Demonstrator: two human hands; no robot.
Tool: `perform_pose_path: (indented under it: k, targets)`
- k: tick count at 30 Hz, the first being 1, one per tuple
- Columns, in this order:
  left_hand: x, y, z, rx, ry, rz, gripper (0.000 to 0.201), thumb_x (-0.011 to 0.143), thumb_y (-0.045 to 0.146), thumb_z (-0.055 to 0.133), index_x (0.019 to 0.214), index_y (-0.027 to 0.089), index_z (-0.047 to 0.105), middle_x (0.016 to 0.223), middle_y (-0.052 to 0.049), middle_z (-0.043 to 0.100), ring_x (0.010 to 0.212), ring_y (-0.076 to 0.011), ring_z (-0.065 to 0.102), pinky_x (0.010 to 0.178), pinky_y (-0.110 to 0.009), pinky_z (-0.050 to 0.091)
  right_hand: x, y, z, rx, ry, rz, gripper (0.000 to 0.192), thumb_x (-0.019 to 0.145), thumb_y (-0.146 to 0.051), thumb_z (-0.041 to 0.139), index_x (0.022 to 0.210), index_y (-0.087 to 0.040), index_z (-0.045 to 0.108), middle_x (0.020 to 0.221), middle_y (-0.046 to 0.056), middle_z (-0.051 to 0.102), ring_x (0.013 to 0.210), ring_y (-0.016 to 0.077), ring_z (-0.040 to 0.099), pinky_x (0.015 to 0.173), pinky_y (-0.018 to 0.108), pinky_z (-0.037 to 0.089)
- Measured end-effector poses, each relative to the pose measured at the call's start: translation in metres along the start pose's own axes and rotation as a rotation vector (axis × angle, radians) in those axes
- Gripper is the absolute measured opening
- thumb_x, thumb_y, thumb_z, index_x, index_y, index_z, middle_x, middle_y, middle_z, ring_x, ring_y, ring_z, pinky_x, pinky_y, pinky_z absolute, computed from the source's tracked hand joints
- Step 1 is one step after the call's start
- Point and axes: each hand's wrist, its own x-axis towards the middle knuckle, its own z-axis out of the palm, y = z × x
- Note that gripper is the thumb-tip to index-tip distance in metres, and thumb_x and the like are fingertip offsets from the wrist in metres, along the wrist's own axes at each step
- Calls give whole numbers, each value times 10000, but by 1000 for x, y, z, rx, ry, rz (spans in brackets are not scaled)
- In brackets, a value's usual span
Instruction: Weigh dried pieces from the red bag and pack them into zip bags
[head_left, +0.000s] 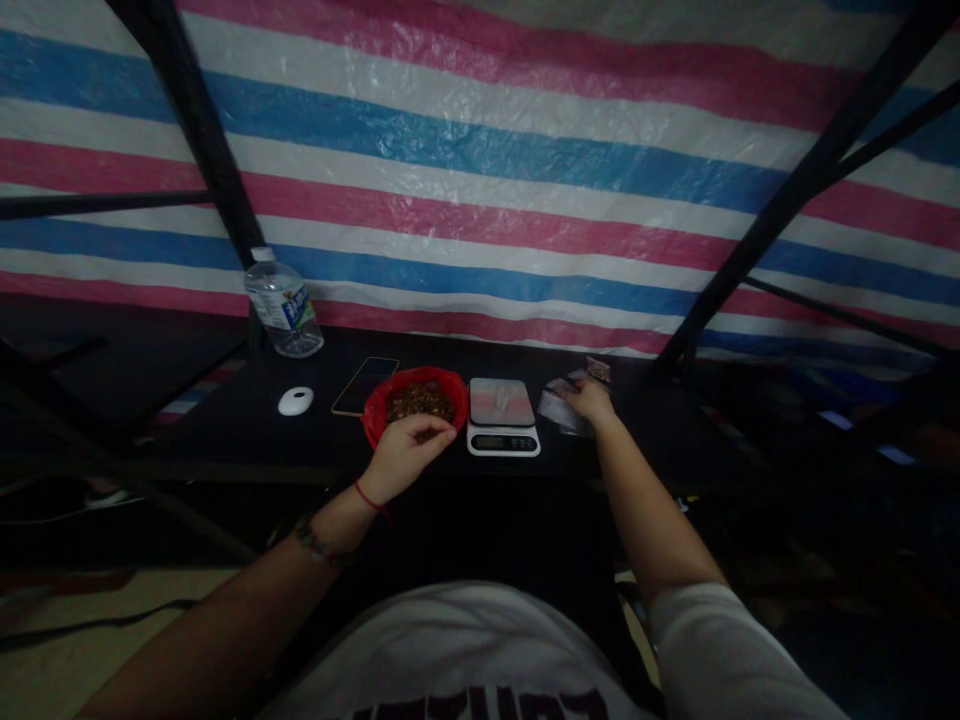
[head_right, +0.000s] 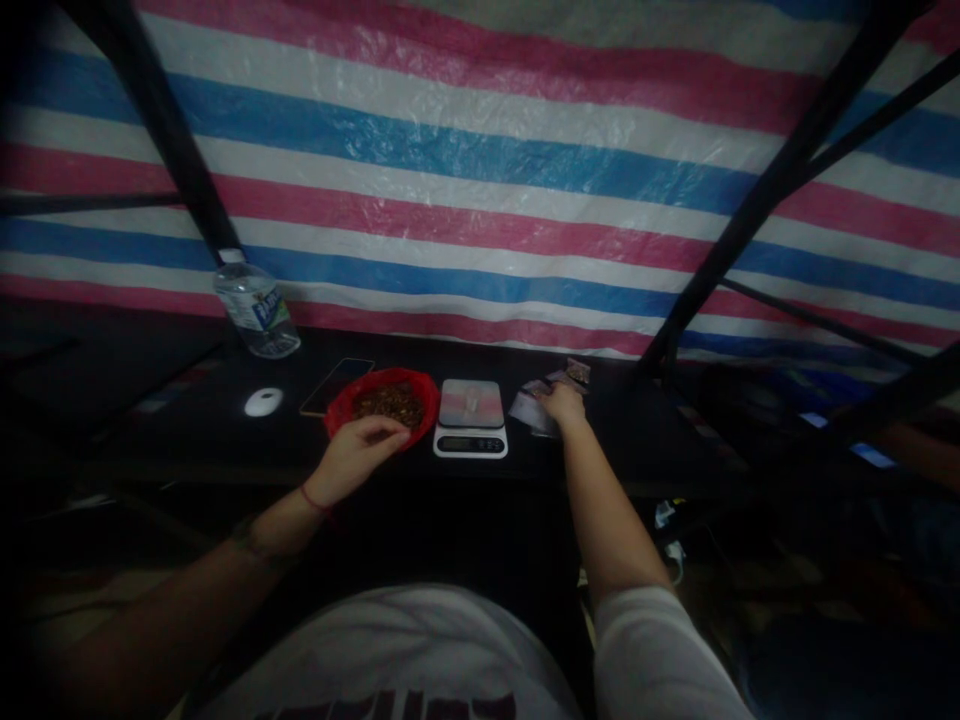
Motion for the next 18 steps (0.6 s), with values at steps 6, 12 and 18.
perform_pose_path:
  k: [6, 12, 18]
  targets:
    - [-1, -4, 2, -2, -20, 4, 196, 786, 348, 634, 808, 172, 720, 814, -35, 733, 747, -161, 665, 710, -254, 516, 23, 2, -1, -14, -92, 49, 403, 794, -428, 619, 1048, -120, 675, 1043, 141, 673, 926, 236, 633, 806, 298, 446]
    - [-1, -5, 1, -14, -28, -16, 201, 775, 351, 645, 808, 168, 721, 815, -42, 731, 745, -165, 663, 696, -254, 508, 21, 0, -11, -33, -3, 86, 379, 811, -428, 588, 1053, -155, 689, 1091, 145, 663, 969, 256, 619, 832, 315, 446]
    - [0, -4, 1, -45, -43, -51, 211, 769, 355, 645, 808, 161, 718, 796, -44, 727, 719, -164, 656, 679, -258, 504, 6, -12, -9, 34, -53, -97, 420, 851, -457, 545, 992, -90, 691, 914, 146, 674, 837, 201, 613, 735, 276, 411]
